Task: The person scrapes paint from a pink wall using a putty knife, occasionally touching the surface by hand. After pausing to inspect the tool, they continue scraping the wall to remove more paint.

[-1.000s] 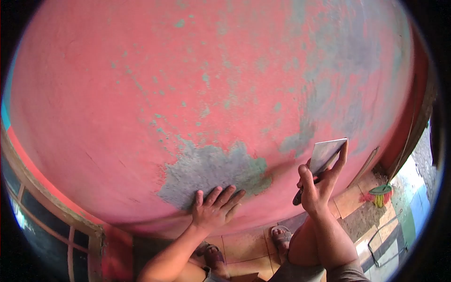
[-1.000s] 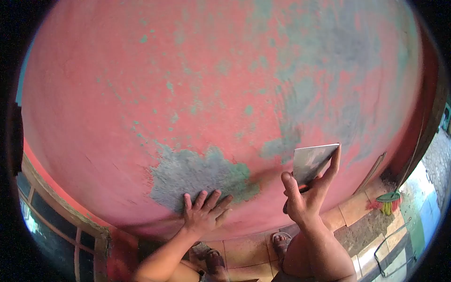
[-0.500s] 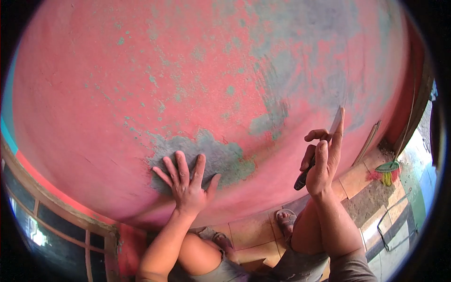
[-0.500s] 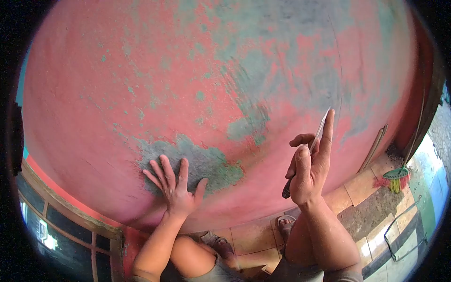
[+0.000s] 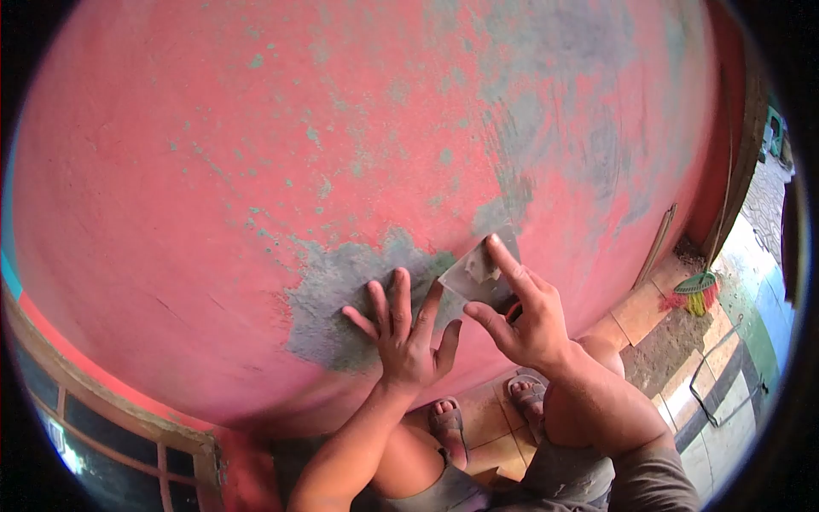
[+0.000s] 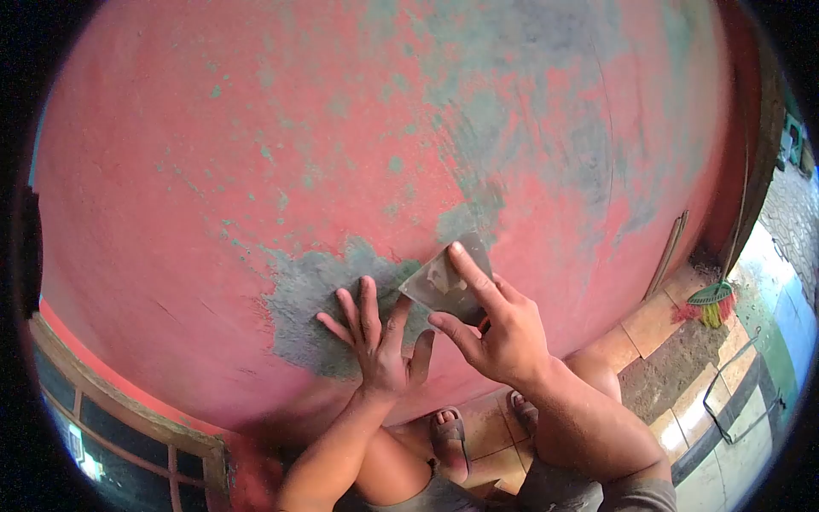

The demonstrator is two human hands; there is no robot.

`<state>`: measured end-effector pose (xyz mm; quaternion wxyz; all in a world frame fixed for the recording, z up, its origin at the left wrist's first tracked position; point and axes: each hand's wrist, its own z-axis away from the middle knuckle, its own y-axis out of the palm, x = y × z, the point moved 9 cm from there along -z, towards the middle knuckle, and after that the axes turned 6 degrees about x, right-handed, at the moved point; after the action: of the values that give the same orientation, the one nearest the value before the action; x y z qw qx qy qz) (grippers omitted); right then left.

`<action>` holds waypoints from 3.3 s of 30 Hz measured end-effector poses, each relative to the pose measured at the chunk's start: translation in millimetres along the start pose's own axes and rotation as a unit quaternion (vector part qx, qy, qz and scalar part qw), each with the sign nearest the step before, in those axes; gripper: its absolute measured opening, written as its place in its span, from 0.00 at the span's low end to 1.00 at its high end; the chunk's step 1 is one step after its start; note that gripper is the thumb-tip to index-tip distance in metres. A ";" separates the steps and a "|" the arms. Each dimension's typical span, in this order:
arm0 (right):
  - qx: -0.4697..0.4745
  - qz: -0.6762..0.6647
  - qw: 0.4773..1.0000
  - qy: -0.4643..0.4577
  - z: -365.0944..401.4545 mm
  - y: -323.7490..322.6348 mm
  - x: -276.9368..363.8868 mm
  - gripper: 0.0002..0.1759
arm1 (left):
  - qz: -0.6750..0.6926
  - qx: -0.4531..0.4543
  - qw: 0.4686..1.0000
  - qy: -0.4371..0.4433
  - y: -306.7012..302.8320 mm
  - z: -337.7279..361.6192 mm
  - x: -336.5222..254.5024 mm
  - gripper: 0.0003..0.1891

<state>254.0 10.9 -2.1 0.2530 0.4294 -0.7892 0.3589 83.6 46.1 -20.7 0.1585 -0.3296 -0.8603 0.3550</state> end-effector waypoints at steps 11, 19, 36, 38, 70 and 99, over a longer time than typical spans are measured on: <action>0.050 0.111 0.991 0.054 12.7 -3.2 13.6 0.44 | 0.088 -0.085 0.990 0.074 -17.6 -12.9 -16.7 0.15; 0.122 0.168 0.976 0.064 1.2 -12.8 24.3 0.44 | 0.230 -0.104 0.965 0.071 -18.5 -12.6 -25.8 0.20; 0.046 0.146 0.986 0.072 22.6 11.6 -35.2 0.46 | 0.737 0.181 0.588 -0.279 99.7 -4.1 -41.0 0.30; 0.047 0.140 0.986 0.083 24.0 21.6 -38.6 0.47 | 0.751 0.154 0.564 -0.307 102.0 -2.7 -34.8 0.31; 0.061 0.153 0.978 0.125 21.7 16.4 -28.3 0.49 | 0.659 0.084 0.667 -0.337 93.6 -4.8 -23.4 0.25; 0.017 0.000 0.998 0.062 24.0 18.3 -37.2 0.47 | 0.650 0.157 0.701 -0.247 91.4 -13.2 -23.8 0.25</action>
<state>254.8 17.4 -49.6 0.2941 0.4105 -0.7657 0.3982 149.3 85.1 -77.8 -0.2808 -0.6776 -0.3719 0.5689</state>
